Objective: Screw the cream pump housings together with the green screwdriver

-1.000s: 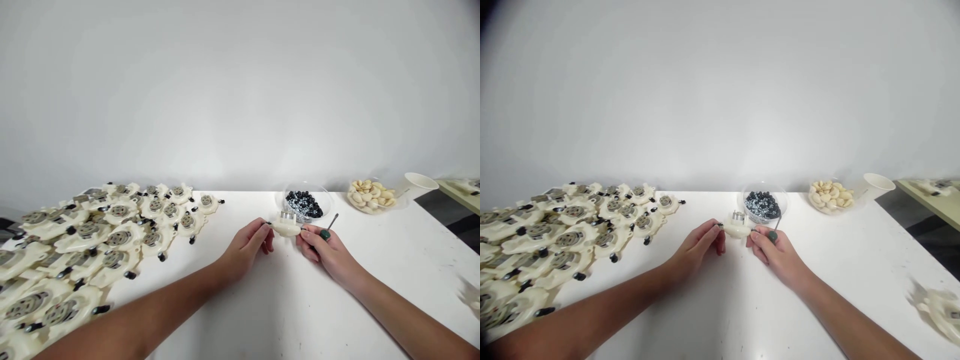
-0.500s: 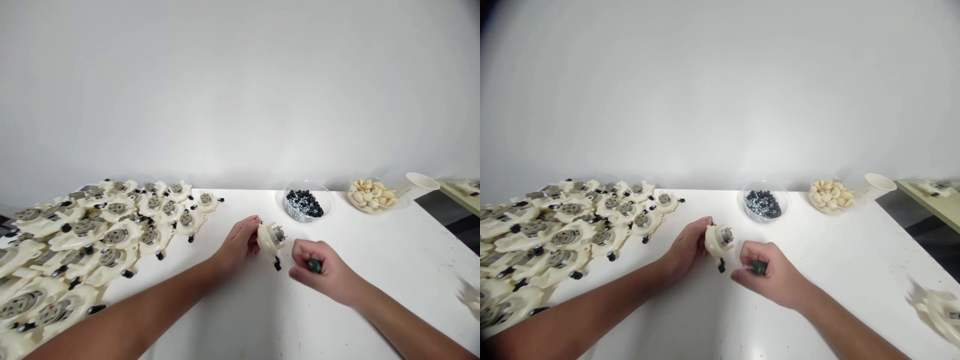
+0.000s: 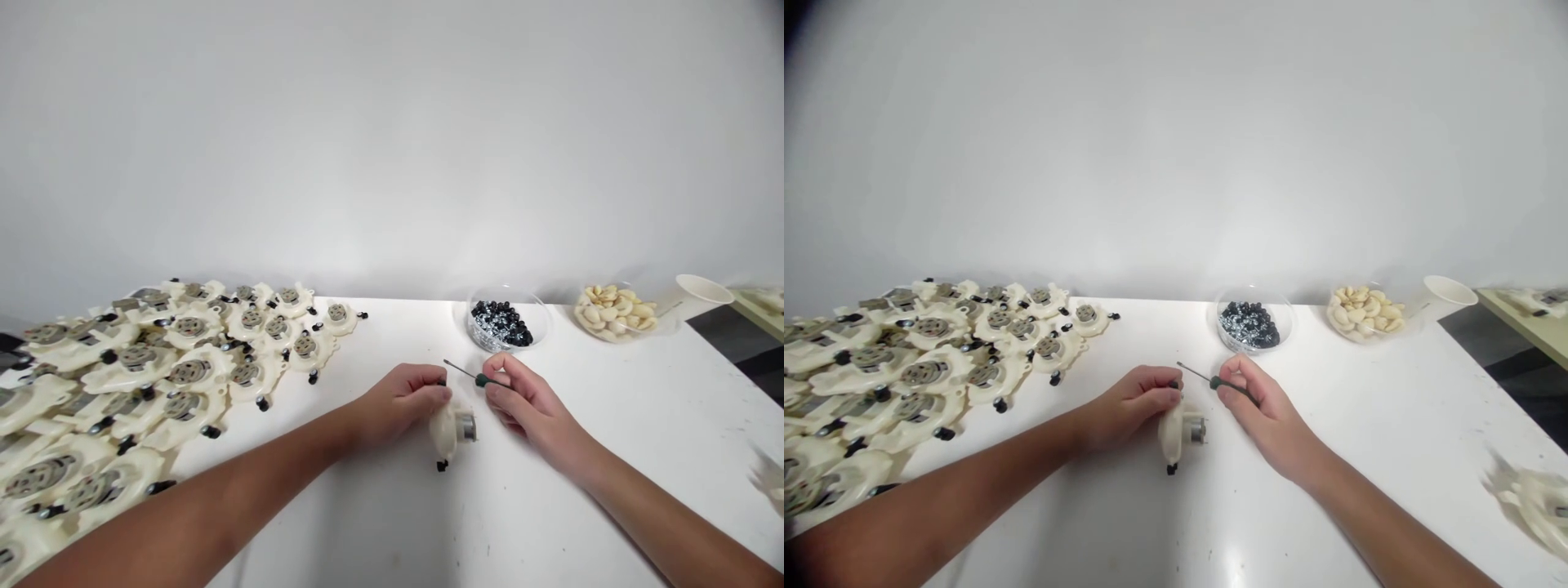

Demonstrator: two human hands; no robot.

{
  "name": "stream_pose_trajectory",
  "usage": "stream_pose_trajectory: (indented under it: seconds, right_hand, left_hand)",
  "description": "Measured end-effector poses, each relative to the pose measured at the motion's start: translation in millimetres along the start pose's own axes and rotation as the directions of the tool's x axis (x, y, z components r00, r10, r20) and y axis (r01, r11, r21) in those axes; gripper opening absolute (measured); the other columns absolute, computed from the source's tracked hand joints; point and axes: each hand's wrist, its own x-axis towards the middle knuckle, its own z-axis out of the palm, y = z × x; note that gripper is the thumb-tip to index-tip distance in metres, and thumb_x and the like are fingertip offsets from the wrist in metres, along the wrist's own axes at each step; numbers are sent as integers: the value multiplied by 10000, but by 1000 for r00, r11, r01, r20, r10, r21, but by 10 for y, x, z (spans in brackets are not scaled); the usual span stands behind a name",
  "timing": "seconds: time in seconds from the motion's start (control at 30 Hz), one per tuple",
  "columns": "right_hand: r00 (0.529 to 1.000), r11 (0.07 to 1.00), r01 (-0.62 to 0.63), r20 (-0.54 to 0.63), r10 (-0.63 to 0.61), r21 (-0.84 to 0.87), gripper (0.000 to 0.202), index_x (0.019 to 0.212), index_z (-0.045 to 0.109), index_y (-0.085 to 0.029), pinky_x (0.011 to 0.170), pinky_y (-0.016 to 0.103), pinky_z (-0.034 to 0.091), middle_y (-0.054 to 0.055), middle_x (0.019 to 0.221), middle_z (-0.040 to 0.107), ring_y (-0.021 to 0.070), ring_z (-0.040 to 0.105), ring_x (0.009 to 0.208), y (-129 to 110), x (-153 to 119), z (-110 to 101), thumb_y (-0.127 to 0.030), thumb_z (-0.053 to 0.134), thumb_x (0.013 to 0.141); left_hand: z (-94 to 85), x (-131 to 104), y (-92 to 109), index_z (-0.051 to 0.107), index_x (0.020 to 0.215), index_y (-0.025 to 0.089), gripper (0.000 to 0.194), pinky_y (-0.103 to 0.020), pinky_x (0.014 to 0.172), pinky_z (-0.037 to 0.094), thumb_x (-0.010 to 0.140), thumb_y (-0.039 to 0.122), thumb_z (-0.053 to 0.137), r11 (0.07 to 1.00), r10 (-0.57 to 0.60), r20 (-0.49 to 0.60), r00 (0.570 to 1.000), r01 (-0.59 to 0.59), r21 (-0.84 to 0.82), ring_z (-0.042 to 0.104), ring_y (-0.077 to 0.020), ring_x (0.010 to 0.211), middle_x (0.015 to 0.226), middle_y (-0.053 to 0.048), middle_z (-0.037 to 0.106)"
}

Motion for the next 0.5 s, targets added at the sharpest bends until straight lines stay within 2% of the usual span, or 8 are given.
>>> stream_pose_trajectory:
  seconds: [0.13, 0.27, 0.33, 0.4, 0.5]
  right_hand:
    - [1000, 993, 30, 0, -31, -110, 224, 1034, 616, -232, 554, 242, 316, -34, 768, 518, 108, 412, 623, 31, 35, -12, -450, 635, 986]
    - [989, 982, 68, 138, -44, -175, 274, 942, 688, -199, 677, 277, 434, 17, 842, 656, 160, 565, 760, 42, 32, -22, -467, 640, 975]
    - [984, 977, 71, 173, -36, -200, 253, 964, 712, -198, 686, 292, 456, 29, 854, 691, 177, 591, 771, 48, 26, -8, -447, 676, 950]
    - [987, 969, 88, 150, -54, -230, 215, 979, 731, -204, 687, 297, 462, 26, 848, 704, 180, 598, 767, 56, 23, 15, -411, 694, 936]
    - [991, 964, 114, 99, -92, -239, 185, 920, 740, -210, 714, 297, 467, 18, 833, 718, 180, 615, 779, 71, 20, 49, -386, 687, 939]
  left_hand:
    - [0, -7, 3, 369, 666, 202, 361, -265, 560, 243, 957, 339, 535, 966, 111, 24, 994, -113, 232, 297, -114, 600, 640, 58, 330]
    - [18, -1, -14, 463, 727, 196, 269, -251, 591, 312, 946, 325, 551, 917, 208, -49, 977, -177, 358, 400, -129, 644, 695, 39, 444]
    - [29, -1, -23, 516, 805, 197, 205, -244, 598, 340, 934, 341, 586, 913, 226, -109, 968, -172, 370, 434, -131, 652, 750, 27, 504]
    - [35, -2, -32, 561, 898, 202, 194, -237, 581, 349, 935, 384, 614, 928, 202, -158, 966, -137, 348, 449, -123, 621, 784, 21, 546]
    - [32, 1, -43, 645, 997, 198, 248, -242, 596, 381, 953, 440, 610, 936, 192, -152, 969, -135, 324, 516, -132, 640, 876, -23, 629]
